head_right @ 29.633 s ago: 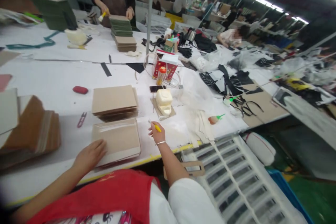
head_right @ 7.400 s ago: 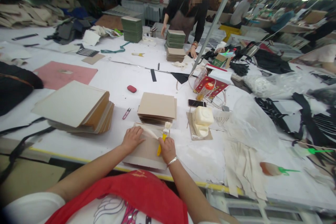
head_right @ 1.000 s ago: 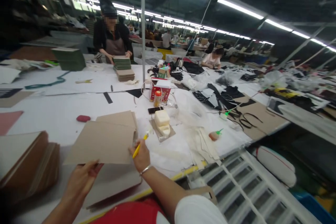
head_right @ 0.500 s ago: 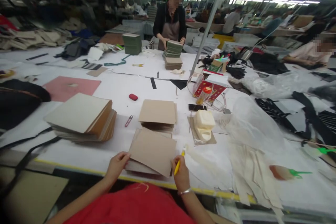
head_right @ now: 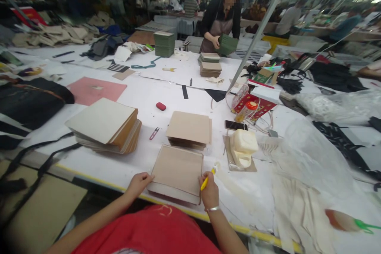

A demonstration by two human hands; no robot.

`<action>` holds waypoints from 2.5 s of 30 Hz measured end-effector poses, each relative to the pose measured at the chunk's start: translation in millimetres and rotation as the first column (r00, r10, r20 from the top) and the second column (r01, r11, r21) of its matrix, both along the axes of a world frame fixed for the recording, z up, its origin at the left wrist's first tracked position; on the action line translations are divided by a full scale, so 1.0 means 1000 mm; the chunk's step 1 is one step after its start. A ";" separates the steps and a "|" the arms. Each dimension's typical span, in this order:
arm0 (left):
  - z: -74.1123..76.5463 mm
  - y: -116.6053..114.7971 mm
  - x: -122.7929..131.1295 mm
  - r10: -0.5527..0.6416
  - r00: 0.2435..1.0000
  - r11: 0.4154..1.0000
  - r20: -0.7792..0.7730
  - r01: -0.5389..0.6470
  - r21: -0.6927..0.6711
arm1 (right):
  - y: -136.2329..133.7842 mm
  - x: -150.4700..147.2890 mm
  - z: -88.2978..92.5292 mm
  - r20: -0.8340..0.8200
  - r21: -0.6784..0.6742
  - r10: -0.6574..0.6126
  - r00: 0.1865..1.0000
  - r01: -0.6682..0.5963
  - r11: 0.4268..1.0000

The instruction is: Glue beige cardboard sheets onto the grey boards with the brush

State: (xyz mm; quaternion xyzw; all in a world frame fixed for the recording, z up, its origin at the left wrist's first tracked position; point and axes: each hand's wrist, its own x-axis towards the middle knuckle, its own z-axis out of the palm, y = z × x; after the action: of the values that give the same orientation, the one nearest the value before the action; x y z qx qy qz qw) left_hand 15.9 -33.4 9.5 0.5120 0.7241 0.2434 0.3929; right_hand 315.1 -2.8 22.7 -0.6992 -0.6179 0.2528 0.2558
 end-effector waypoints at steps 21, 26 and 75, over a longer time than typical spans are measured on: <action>0.000 0.007 0.000 -0.077 0.997 0.994 -0.022 0.075 -0.078 | 0.006 -0.002 0.010 0.168 -0.111 0.026 0.985 -0.007 0.994; 0.000 0.009 0.000 -0.059 0.998 0.995 -0.025 0.057 -0.078 | 0.007 -0.005 0.009 0.219 -0.137 0.061 0.974 -0.031 0.990; 0.034 0.041 0.069 -0.527 0.603 0.720 -0.599 0.691 0.062 | 0.094 -0.116 0.053 -0.590 -0.347 -0.116 0.799 -0.121 0.930</action>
State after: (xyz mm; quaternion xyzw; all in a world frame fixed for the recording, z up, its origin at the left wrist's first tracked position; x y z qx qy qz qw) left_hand 85.0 7.4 43.9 0.8276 0.5388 0.0404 0.1522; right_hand 198.8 90.8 75.6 -0.6170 -0.4471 0.5726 0.3025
